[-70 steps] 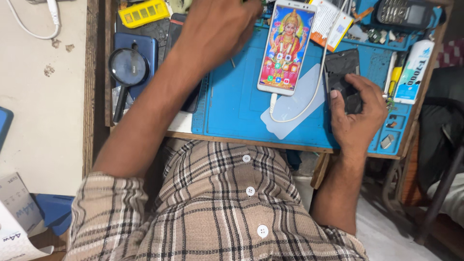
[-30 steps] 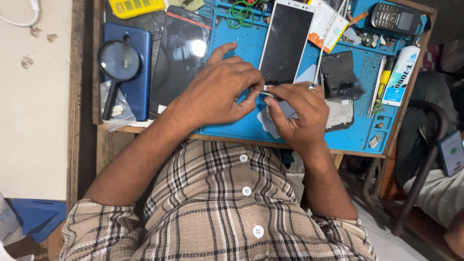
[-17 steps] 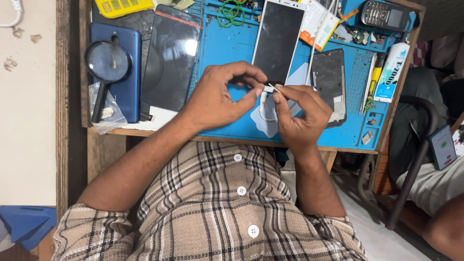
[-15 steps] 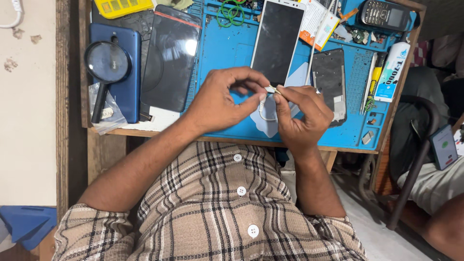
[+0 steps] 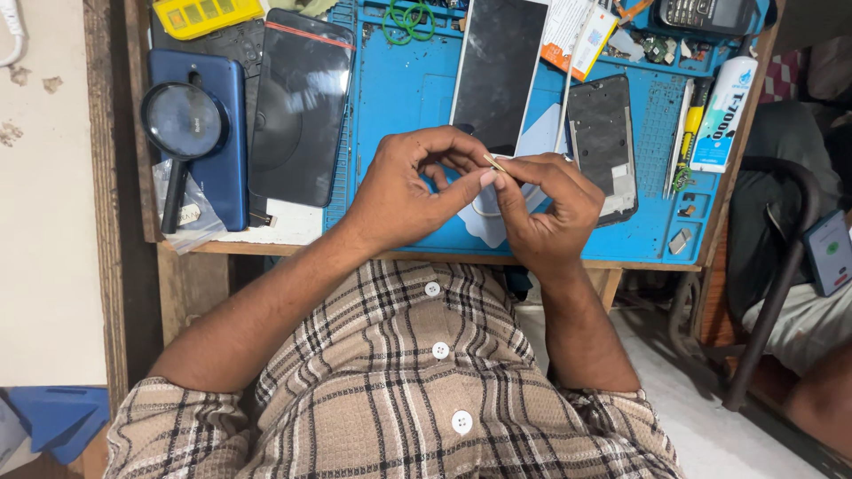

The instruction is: The person holds a white smartphone, navigates the touchscreen, and then uses a wooden stick to clean the charging port area. The person also handles a disassembled phone frame and a charging cable.

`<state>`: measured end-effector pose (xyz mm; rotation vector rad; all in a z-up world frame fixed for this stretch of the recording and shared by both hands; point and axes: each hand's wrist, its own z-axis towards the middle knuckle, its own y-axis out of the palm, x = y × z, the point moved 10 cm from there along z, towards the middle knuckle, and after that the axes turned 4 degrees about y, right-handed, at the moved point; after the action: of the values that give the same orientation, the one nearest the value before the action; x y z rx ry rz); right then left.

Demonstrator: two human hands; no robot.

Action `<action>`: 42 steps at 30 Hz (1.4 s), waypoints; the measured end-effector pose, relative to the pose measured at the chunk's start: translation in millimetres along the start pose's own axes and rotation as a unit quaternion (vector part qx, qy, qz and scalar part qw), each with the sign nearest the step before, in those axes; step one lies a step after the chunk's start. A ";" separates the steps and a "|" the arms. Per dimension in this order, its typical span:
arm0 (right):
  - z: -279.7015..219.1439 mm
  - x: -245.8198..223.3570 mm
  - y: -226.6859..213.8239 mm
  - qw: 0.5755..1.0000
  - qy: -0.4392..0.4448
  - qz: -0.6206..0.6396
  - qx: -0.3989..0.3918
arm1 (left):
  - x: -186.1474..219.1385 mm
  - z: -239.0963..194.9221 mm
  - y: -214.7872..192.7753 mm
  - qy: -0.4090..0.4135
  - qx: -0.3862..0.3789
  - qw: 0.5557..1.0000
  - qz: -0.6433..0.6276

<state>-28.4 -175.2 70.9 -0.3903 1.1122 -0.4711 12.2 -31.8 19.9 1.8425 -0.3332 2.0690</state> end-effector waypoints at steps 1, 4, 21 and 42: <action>0.3 -1.5 0.8 1.000 0.001 -0.003 -0.001 | 0.4 -0.5 -0.8 0.002 -0.002 1.000 0.002; 2.3 -6.3 5.3 0.999 -0.016 -0.022 -0.017 | 4.5 -2.9 -6.2 0.032 0.016 0.998 0.048; -113.8 -57.0 -11.9 0.901 -0.200 -0.174 -0.342 | 23.0 -57.5 50.7 -0.012 -0.346 0.900 0.265; -69.2 25.7 0.1 0.961 0.144 0.224 -0.072 | -26.6 -43.5 34.4 -0.084 -0.055 0.991 -0.083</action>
<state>-82.5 -193.6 24.1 -0.1879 1.4757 -0.0444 -38.8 -48.5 -10.1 1.9125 -0.3175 1.7557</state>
